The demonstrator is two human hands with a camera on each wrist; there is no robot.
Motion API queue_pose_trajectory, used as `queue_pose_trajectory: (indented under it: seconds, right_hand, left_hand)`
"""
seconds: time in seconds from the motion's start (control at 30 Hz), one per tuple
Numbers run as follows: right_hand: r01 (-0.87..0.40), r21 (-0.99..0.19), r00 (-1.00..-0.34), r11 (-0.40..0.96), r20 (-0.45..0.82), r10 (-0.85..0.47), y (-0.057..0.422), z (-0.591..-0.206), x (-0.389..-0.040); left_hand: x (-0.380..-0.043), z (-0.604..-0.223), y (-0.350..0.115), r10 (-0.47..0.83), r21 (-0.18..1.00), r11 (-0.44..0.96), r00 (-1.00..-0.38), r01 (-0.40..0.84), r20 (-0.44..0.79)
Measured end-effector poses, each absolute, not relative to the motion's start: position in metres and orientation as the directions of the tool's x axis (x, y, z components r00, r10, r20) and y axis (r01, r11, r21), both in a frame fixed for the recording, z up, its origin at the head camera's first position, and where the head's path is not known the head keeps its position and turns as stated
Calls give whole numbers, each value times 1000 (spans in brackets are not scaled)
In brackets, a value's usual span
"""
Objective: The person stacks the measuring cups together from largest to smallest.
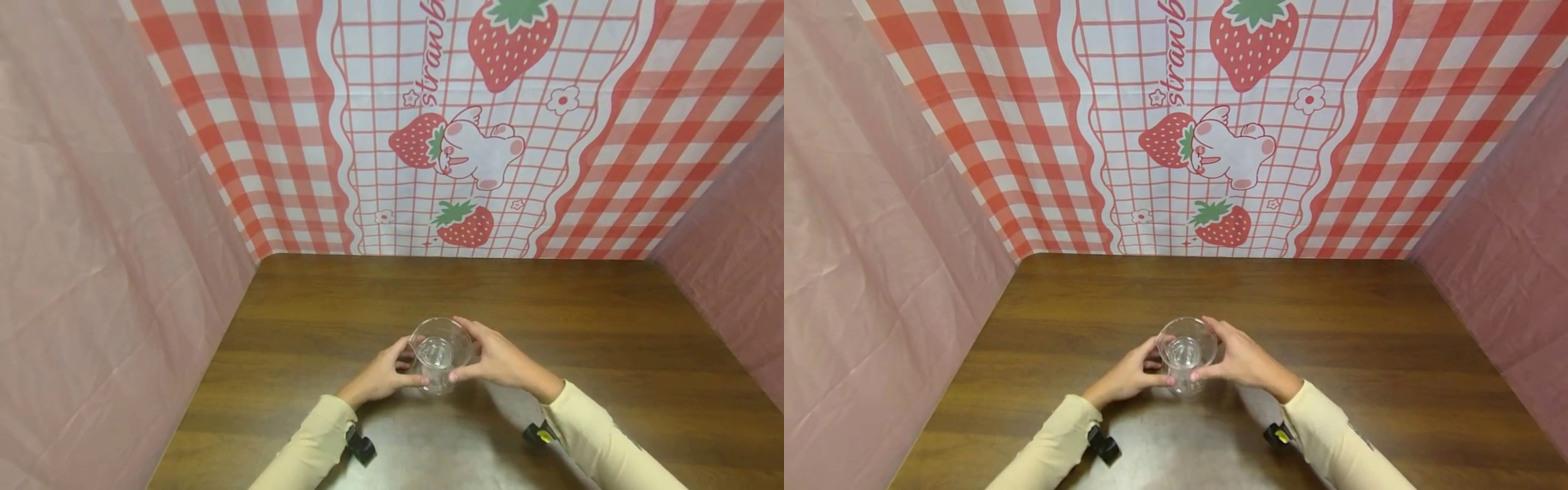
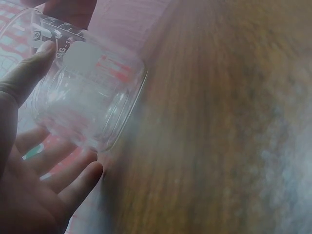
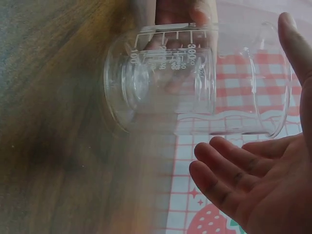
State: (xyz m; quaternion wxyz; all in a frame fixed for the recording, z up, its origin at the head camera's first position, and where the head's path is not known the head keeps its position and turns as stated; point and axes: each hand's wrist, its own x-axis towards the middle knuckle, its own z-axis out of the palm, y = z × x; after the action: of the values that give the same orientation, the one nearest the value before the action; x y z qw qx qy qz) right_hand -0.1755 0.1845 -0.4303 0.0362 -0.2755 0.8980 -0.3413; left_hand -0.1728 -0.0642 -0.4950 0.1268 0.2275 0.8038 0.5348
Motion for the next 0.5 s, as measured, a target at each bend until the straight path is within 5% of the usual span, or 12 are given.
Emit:
queue_pose_trajectory:
  seconds: [0.5]
  right_hand:
    - [-445,-668,-838,596,76,-540,184,-445,-171]
  left_hand:
    - [-173,-494,-64,502,919,326,-865,222,31]
